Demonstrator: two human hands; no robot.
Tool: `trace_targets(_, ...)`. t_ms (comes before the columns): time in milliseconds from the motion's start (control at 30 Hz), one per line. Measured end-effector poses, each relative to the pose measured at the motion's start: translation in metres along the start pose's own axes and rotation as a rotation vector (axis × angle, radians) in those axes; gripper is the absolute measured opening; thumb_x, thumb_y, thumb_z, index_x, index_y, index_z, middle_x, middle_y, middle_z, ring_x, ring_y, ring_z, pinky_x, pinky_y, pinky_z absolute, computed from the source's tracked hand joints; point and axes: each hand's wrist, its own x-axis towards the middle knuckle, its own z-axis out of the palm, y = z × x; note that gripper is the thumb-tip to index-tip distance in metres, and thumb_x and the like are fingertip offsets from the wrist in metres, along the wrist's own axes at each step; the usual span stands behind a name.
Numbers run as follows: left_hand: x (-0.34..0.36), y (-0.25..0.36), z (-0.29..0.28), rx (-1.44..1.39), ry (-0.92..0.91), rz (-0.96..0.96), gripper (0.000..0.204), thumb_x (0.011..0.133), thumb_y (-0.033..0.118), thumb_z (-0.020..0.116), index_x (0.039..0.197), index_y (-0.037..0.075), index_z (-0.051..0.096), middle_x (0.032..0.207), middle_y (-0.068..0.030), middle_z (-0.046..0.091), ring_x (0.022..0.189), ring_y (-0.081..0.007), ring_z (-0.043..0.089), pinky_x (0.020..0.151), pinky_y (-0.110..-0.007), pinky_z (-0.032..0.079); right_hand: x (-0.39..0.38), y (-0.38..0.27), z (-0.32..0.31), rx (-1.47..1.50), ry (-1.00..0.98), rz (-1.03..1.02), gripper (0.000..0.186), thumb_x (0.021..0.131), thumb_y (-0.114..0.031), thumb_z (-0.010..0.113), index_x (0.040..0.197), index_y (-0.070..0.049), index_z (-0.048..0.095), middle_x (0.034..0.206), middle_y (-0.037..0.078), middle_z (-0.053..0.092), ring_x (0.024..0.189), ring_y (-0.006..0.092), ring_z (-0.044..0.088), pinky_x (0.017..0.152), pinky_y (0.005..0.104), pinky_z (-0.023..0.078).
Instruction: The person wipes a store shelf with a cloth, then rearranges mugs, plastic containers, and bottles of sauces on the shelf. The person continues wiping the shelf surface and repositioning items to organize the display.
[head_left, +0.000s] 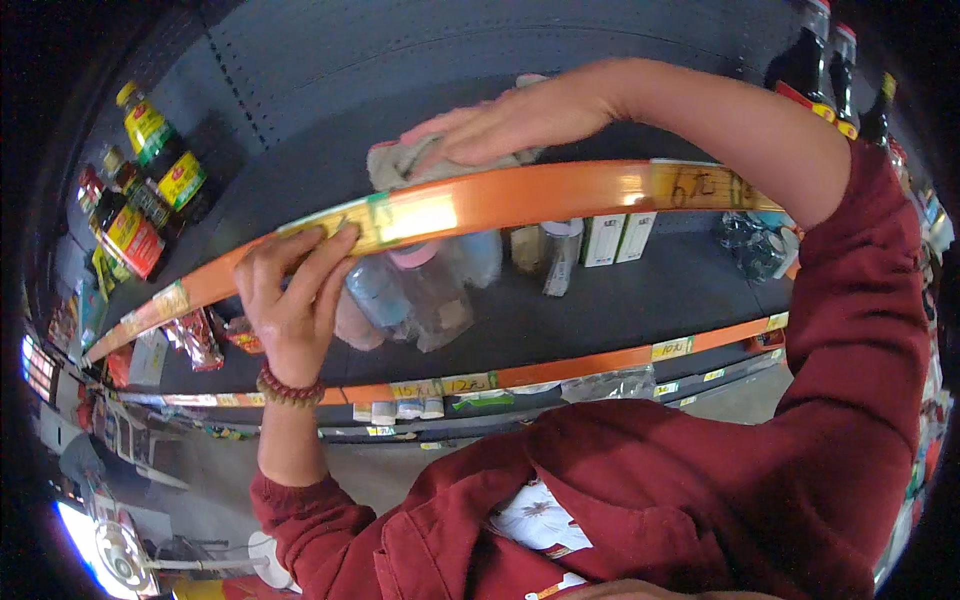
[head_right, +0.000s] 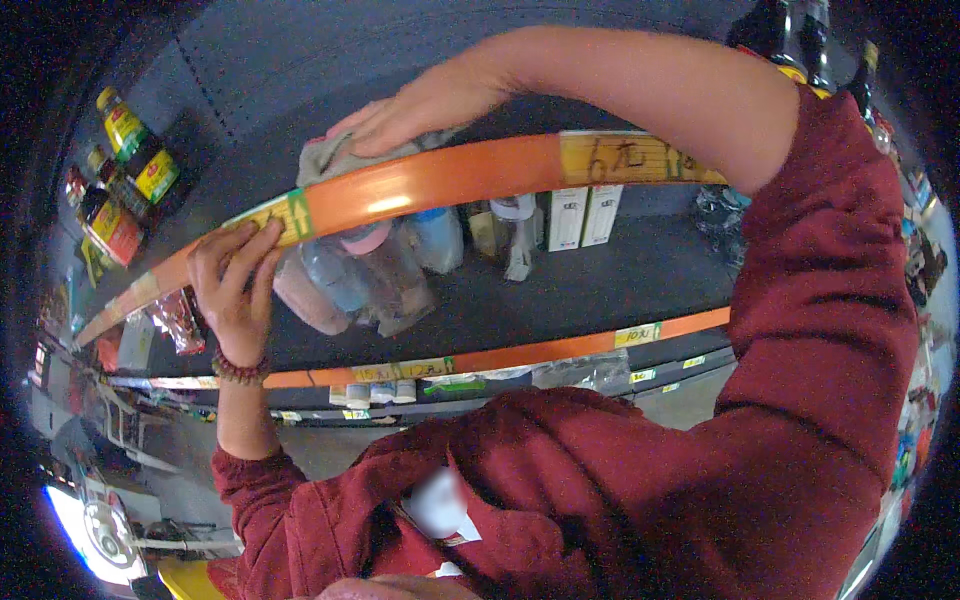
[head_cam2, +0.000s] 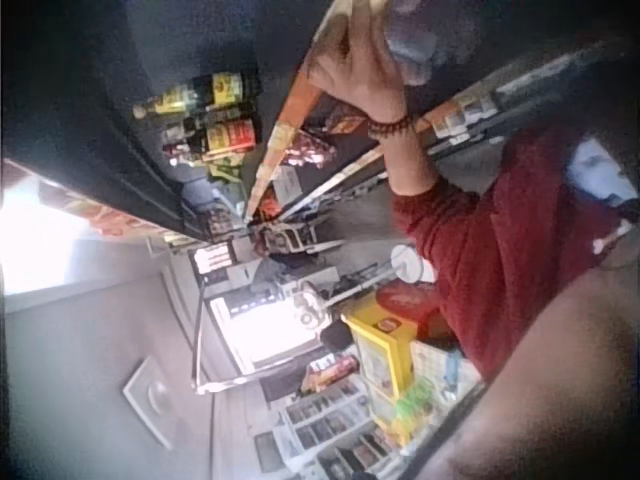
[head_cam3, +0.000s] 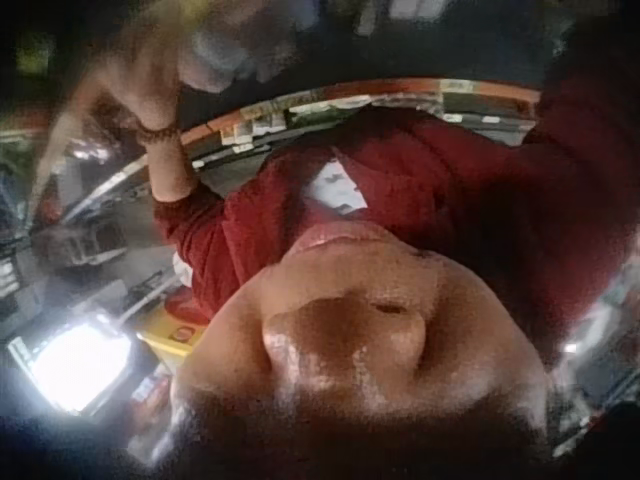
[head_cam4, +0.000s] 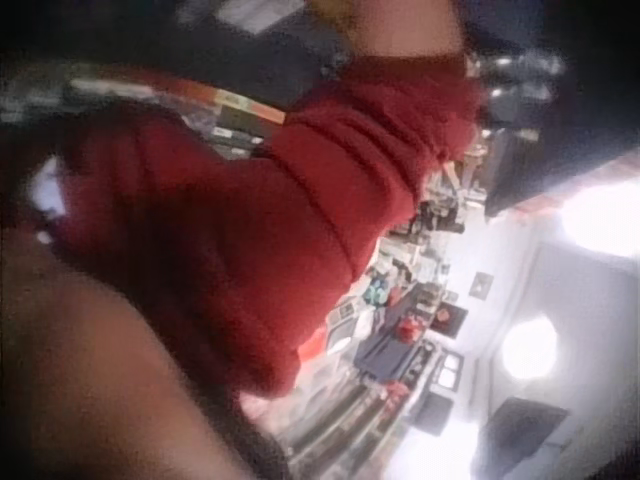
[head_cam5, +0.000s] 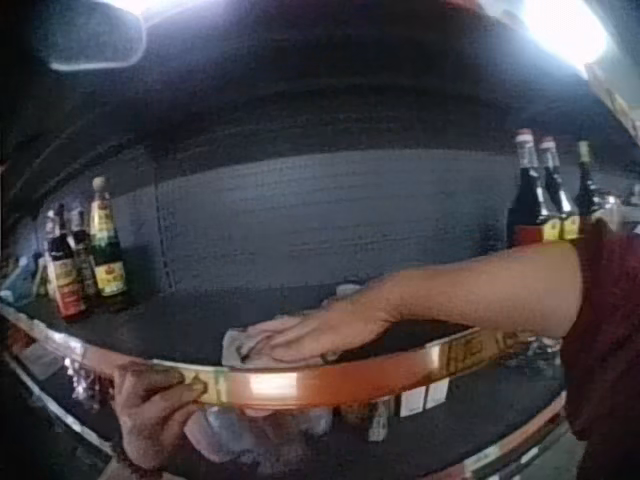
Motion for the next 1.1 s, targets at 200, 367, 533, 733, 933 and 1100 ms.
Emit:
trace_targets(200,-0.001,0.003,0.003,0.003,-0.004,-0.014,0.03,0.065,0.01,0.072,0.094,0.013,0.068,0.09,-0.0041,0.057,0.087,-0.0208,0.051,0.079,-0.034,0.041,-0.086,0.002,0.008,-0.005,0.046,0.179,0.056,0.093,-0.05,0.02,0.131,-0.015,0.041,0.145,0.005,0.017,0.132,0.0239,0.02,0.107,0.0381,0.012)
trace_targets(367,0.0,0.004,-0.002,0.003,-0.045,-0.023,0.03,0.067,0.008,0.071,0.096,0.012,0.067,0.092,-0.0054,0.057,0.087,-0.0218,0.052,0.081,-0.035,0.04,-0.151,0.017,0.015,0.047,0.128,0.291,0.058,0.093,-0.05,0.02,0.121,-0.011,0.052,0.145,0.004,0.02,0.13,0.0237,0.026,0.106,0.0388,0.014)
trace_targets(533,0.004,0.004,-0.005,0.005,-0.088,-0.003,0.029,0.068,0.005,0.069,0.096,0.01,0.066,0.091,-0.0061,0.057,0.087,-0.0227,0.052,0.081,-0.035,0.04,-0.208,0.018,0.023,0.077,0.21,0.509,0.061,0.092,-0.051,0.017,0.122,-0.011,0.051,0.143,0.004,0.025,0.13,0.0239,0.025,0.108,0.0383,0.011)
trace_targets(733,0.007,0.01,-0.008,0.017,-0.084,-0.001,0.025,0.071,0.003,0.062,0.095,0.009,0.065,0.094,-0.0069,0.056,0.088,-0.0248,0.051,0.08,-0.037,0.04,-0.244,0.021,0.032,-0.154,0.254,0.667,0.059,0.093,-0.05,0.011,0.134,-0.015,0.036,0.142,0.006,0.026,0.132,0.0233,0.021,0.109,0.0392,0.005)
trace_targets(933,0.039,0.064,0.016,-0.093,-0.011,0.208,0.032,0.064,0.005,0.061,0.094,0.015,0.066,0.1,-0.0074,0.054,0.09,-0.0232,0.051,0.08,-0.04,0.04,-0.24,0.028,0.027,-0.368,0.17,0.577,0.045,0.095,-0.034,0.025,0.133,-0.012,0.035,0.141,0.01,0.028,0.133,0.0255,0.02,0.108,0.0408,0.014)
trace_targets(1100,0.081,0.119,0.044,-0.294,-0.055,0.429,0.034,0.06,0.01,0.062,0.093,0.018,0.066,0.103,-0.005,0.055,0.095,-0.0221,0.05,0.084,-0.042,0.04,-0.228,0.065,0.015,-0.507,0.118,0.688,0.041,0.093,-0.022,0.031,0.131,-0.009,0.035,0.136,0.013,0.035,0.126,0.0302,0.032,0.103,0.039,0.028)
